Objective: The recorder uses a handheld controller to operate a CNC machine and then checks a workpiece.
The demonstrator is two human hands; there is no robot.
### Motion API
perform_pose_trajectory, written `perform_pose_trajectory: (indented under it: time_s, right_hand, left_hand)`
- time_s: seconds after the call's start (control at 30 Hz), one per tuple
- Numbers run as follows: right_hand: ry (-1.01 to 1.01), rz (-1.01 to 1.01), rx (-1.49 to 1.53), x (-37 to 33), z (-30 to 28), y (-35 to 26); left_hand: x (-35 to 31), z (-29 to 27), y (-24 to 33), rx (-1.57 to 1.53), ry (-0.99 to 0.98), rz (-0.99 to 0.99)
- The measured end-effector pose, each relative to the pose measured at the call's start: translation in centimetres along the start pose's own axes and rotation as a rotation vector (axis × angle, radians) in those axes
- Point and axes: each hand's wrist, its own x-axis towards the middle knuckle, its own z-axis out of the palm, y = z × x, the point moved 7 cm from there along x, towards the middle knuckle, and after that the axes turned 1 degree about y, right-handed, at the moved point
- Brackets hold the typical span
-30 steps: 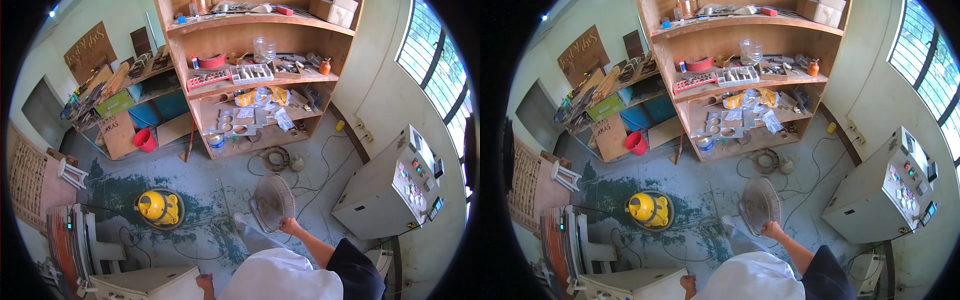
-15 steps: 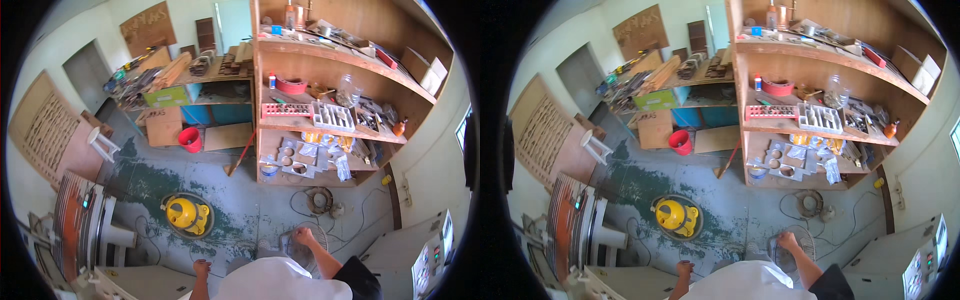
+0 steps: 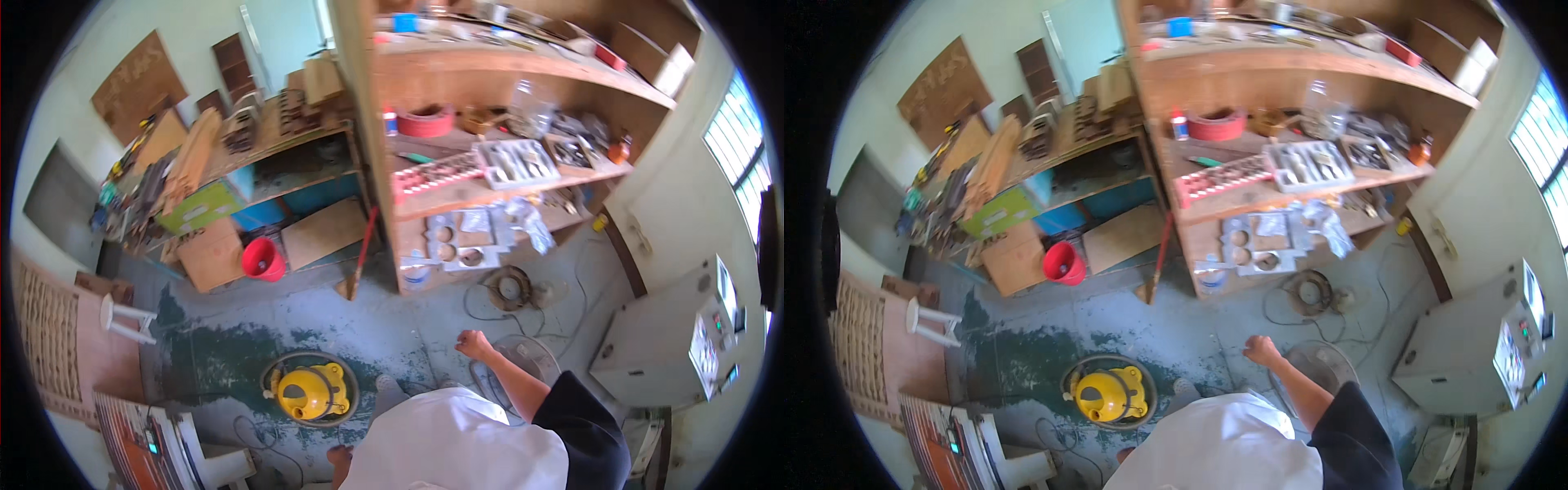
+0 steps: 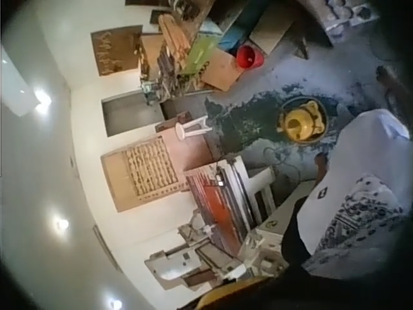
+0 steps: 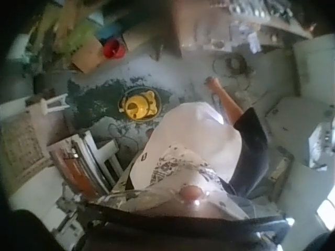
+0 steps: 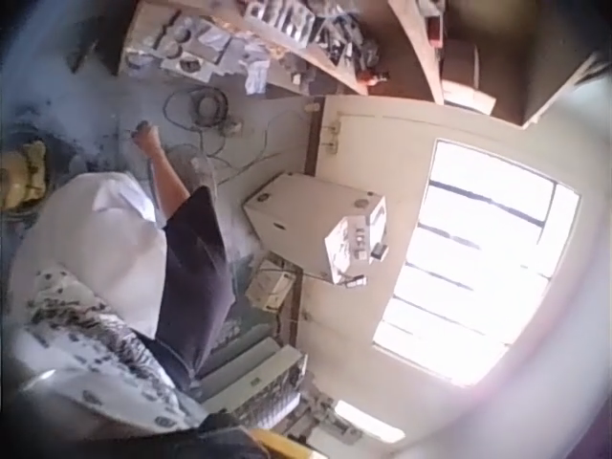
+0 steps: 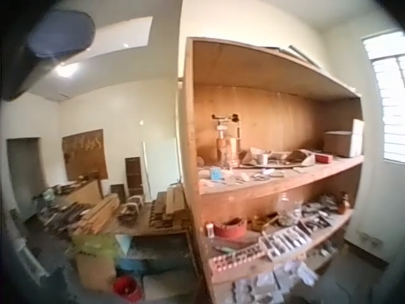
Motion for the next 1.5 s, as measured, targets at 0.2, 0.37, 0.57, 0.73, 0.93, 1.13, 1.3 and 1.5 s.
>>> perform_pose_trajectory:
  time_s: [0.2,0.37,0.57,0.73,0.93,1.13,1.3,1.5]
  right_hand:
    - [-0.040,0.104,0.047,3.3,4.0,-1.7]
    - [-0.155,-0.047,0.048,10.3,7.1,-12.4]
    - [-0.294,-0.149,0.008,19.6,10.3,-22.3]
    - [-0.424,-0.305,0.043,31.1,13.4,-34.1]
    - [-0.361,-0.623,0.241,44.9,12.0,-54.4]
    - [-0.578,-0.433,0.643,52.3,9.0,-66.4]
    - [-0.695,-0.201,0.570,57.6,10.7,-68.7]
    - [-0.841,0.185,1.055,60.0,15.0,-68.0]
  left_hand:
    - [8.5,-6.5,20.5,-0.610,0.051,0.311]
    - [15.4,-8.6,17.4,-0.576,0.037,-0.165]
    - [13.0,-5.6,14.6,-0.706,-0.264,-0.463]
    - [11.1,-2.1,10.5,-0.771,-0.290,-0.782]
    - [17.4,0.9,10.8,-1.478,-0.204,-0.962]
    - [32.0,-2.1,19.9,-1.316,-0.115,-0.760]
    - [43.1,-10.8,31.7,-0.967,0.034,-0.435]
    - [51.0,-11.8,29.3,-0.913,-0.048,-0.536]
